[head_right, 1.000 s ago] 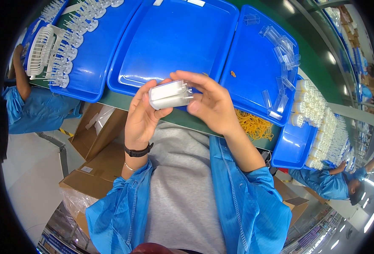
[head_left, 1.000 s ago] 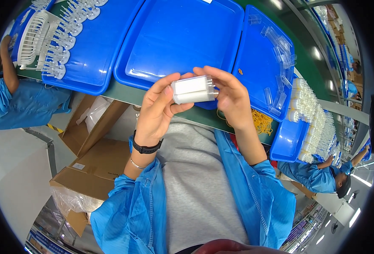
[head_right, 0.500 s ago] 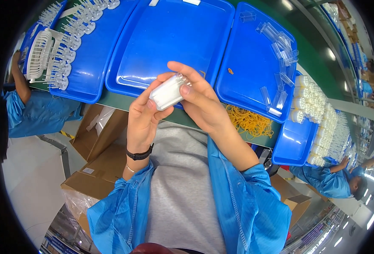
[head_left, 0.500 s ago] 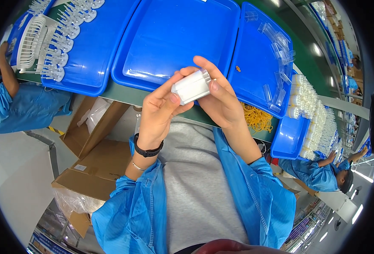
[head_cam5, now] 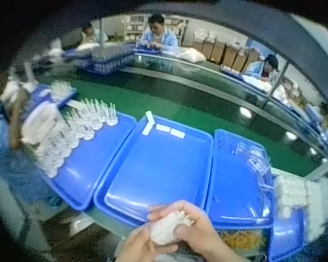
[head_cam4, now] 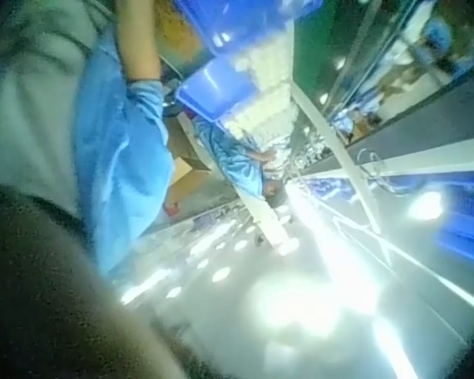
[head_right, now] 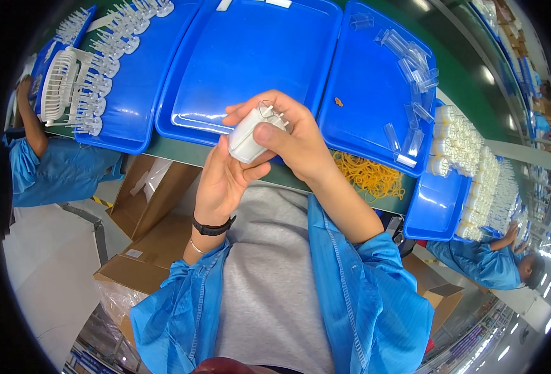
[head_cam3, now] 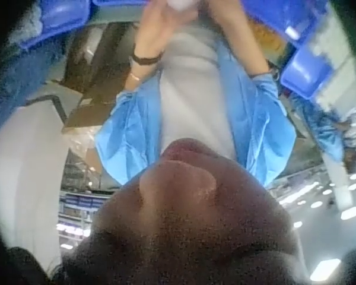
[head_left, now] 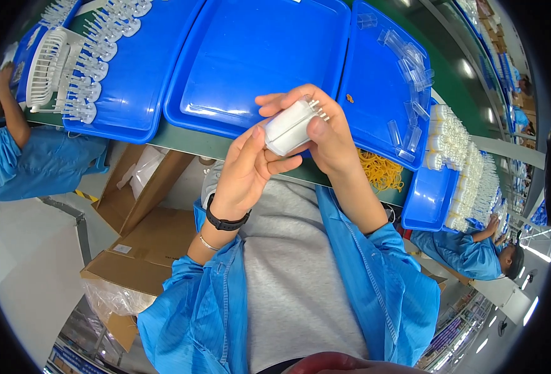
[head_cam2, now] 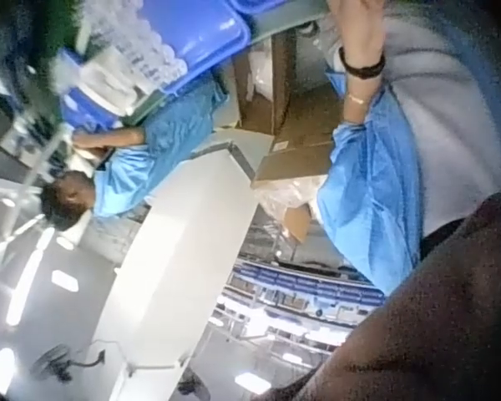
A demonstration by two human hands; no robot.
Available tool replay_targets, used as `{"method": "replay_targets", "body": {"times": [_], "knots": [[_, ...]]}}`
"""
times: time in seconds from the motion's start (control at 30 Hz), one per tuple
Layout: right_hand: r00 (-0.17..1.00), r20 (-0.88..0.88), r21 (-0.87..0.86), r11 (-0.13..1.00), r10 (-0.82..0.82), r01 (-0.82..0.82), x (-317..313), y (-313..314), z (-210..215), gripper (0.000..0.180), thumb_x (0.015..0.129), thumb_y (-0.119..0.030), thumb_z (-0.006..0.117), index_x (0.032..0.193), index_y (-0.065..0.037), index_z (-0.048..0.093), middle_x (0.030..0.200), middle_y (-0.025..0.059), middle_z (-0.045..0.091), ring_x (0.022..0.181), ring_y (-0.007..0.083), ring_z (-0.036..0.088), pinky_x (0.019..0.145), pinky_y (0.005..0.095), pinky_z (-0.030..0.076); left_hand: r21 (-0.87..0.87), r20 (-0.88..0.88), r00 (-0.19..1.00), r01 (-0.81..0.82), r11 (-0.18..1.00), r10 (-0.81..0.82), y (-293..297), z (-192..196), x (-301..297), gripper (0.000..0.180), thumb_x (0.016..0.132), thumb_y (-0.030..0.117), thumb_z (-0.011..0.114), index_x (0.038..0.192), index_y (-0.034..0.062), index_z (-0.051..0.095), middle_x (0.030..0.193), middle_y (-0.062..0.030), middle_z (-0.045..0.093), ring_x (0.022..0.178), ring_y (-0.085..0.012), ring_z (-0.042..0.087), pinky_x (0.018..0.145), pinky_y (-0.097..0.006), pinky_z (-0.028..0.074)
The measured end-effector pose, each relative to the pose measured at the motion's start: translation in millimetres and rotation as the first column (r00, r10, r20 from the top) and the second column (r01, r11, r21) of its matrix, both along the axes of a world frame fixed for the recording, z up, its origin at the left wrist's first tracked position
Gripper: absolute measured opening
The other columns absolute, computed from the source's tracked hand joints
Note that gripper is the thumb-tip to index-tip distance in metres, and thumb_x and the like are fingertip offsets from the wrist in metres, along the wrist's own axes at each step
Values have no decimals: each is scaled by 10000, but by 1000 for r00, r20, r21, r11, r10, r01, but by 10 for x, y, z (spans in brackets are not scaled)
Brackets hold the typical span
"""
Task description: The person attaches clear plastic covers onto white plastic assemblies, wraps a rubber band around them, and fits white plastic caps onto the prongs of a plastic base by hand.
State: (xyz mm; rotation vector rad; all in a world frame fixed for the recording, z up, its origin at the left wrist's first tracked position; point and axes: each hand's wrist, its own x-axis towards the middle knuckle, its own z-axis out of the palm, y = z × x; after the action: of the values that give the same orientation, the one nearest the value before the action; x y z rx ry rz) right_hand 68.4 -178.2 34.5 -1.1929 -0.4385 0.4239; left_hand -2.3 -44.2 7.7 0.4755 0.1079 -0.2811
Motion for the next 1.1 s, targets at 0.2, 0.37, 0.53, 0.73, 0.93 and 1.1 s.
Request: {"method": "replay_targets", "body": {"times": [0.2, 0.37, 0.53, 0.73, 0.93, 1.1], "knots": [[990, -138, -171, 983, 39, -63, 48, 34, 112, 218, 820, -253, 643, 879, -67, 545, 915, 134, 635, 1041, 268, 578, 847, 368, 477, 265, 196, 974, 60, 962, -115, 65, 32, 12, 483, 934, 153, 482, 1355, -22, 322, 1195, -134, 531, 1014, -224, 593, 792, -340, 557], [991, 38, -445, 890, 131, -101, -21, 52, 147, 206, 814, -198, 630, 929, -43, 559, 1003, 109, 618, 991, 199, 576, 847, 337, 457, 570, 166, 966, 70, 819, -198, 46, 47, -17, 470, 884, 44, 516, 1322, -2, 352, 1124, -84, 529, 925, -167, 589, 683, -291, 557], [838, 539, -520, 817, 88, 248, -2, -225, 240, 460, 816, -202, 624, 1234, -38, 523, 1151, 102, 581, 1090, 225, 528, 927, 326, 400, 72, 137, 951, 268, 961, -276, 121, 10, 26, 402, 911, 263, 511, 1239, 48, 421, 949, -78, 547, 769, -162, 584, 509, -230, 480], [653, 756, -615, 388, 42, 687, 133, -896, 390, 229, 788, -168, 653, 995, -70, 655, 924, 112, 634, 943, 296, 542, 842, 375, 424, -272, 168, 967, 230, 934, -190, 98, -136, 51, 465, 890, 454, 538, 1142, 80, 422, 828, -55, 485, 706, -157, 515, 469, -211, 400], [726, 673, -724, 324, 140, 609, 65, -1230, 335, 151, 731, -107, 686, 876, -73, 667, 802, 72, 606, 871, 252, 529, 793, 355, 422, -53, 174, 975, 146, 988, -135, 117, -32, 103, 289, 857, 263, 615, 1018, 115, 427, 820, -30, 444, 714, -144, 453, 537, -208, 409], [728, 616, -752, 500, 301, 430, -6, -1184, 355, 119, 668, -97, 732, 767, -82, 668, 756, 43, 549, 817, 224, 503, 743, 329, 411, -98, 155, 985, 91, 991, -75, 113, -88, 75, 290, 869, 309, 607, 1007, 117, 438, 825, -15, 440, 720, -123, 440, 558, -199, 389]]}}
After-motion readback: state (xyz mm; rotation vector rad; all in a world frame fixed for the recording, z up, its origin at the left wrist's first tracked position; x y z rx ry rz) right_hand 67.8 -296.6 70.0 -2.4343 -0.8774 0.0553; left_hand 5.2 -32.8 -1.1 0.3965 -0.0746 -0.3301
